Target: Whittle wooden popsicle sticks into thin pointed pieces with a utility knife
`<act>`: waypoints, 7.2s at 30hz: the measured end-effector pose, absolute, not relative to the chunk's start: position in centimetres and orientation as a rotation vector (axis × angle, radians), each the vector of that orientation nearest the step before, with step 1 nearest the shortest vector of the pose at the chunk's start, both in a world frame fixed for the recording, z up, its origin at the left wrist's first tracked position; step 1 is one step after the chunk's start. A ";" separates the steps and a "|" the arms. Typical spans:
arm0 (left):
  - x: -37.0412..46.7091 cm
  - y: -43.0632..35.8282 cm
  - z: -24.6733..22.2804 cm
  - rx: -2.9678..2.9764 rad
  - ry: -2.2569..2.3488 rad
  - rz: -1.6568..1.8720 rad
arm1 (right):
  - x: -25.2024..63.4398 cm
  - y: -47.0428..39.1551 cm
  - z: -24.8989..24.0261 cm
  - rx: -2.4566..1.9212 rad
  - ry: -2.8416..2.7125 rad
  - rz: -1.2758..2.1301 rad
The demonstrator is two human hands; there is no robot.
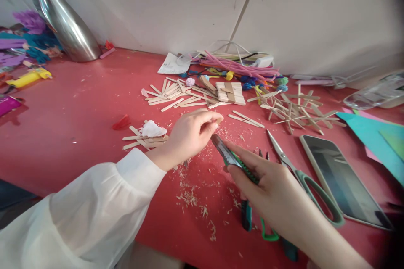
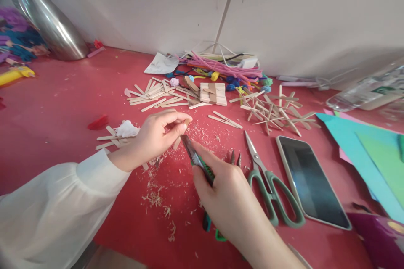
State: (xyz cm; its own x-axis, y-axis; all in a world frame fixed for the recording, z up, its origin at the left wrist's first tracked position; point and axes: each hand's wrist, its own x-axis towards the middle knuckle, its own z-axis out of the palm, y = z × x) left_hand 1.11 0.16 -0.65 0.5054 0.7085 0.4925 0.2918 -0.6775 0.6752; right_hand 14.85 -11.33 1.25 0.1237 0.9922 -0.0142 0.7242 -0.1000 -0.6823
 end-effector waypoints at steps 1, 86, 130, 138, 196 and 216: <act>1.1 0.2 -0.6 2.231 0.820 1.070 | 14.9 -11.2 1.3 -1.866 -1.591 0.770; 0.4 0.6 -0.5 2.330 0.636 0.665 | 14.8 -11.2 0.6 -1.888 -2.010 -0.309; 1.1 -0.2 -0.9 1.875 0.889 0.747 | 14.4 -11.1 1.7 -1.863 -1.514 0.461; 1.1 -0.3 -0.9 2.022 0.916 0.815 | 15.0 -11.0 1.6 -1.818 -1.494 0.581; 1.4 -1.0 -0.8 1.951 0.913 0.865 | 14.0 -11.1 1.9 -1.800 -1.193 0.819; 1.4 -0.9 -0.4 1.997 0.967 0.785 | 14.7 -11.0 1.6 -1.835 -1.657 0.313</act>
